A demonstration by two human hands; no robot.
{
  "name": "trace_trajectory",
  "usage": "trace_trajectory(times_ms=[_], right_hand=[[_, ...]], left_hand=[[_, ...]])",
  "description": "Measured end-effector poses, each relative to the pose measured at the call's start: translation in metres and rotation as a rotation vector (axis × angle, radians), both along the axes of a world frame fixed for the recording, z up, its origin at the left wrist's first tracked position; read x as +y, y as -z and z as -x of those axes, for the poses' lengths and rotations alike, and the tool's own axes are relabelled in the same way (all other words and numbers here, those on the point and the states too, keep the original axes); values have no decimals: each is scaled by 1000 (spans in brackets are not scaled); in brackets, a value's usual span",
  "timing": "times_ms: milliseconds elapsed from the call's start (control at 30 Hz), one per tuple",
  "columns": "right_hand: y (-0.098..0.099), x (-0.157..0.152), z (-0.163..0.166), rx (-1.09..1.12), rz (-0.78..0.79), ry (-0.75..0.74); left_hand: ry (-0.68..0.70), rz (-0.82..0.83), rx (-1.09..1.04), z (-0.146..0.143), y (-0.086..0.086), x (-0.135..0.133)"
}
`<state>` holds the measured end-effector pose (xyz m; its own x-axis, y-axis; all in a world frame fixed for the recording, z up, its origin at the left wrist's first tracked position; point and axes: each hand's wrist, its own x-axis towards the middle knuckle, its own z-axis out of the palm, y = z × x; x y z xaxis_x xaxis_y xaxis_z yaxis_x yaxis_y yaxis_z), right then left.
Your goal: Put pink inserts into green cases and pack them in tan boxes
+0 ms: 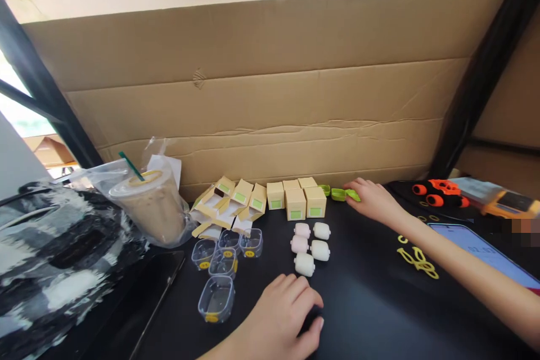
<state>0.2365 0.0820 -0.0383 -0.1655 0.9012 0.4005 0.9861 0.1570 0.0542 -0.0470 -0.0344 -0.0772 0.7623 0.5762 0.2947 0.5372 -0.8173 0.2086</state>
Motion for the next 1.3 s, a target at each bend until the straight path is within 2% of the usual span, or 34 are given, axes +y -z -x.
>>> trace_trajectory(times_ms=[133,233,300,400,500,567,633,700,800,867,1000,1067,1133,1200,1300], right_hand=[[17,19,-15,-28,52,160],[22,17,-21,-24,90,150],[17,9,-23,-5,113,103],[4,-15,-15,48,135,-45],[-8,-52,8,105,153,-303],[-11,-80,29,147,175,-470],[-10,-103,48,302,190,-700],[-7,-117,61,363,183,-761],[-2,-125,70,423,212,-773],[-1,-126,69,450,259,-800],[-6,-122,57,431,289,-859],[-11,-112,40,405,312,-797],[-15,-97,16,324,360,-587],[-17,-78,-14,123,440,-274],[-10,-52,-56,59,500,-52]], left_hand=[[66,9,110,-1,-3,-3],[34,114,118,0,-10,-3],[7,245,80,1,-11,-3],[12,555,-117,1,-5,-1],[31,892,-434,0,6,1],[54,1011,-592,0,11,3],[117,1027,-655,1,13,4],[159,1016,-667,2,13,3],[86,1049,-754,0,11,1],[43,1134,-867,-4,11,0],[57,1362,-1111,-11,14,0],[40,1418,-1192,-13,14,1],[18,1458,-1230,-13,10,2],[24,1519,-1237,-13,4,2],[43,1636,-1236,-12,-7,0]])
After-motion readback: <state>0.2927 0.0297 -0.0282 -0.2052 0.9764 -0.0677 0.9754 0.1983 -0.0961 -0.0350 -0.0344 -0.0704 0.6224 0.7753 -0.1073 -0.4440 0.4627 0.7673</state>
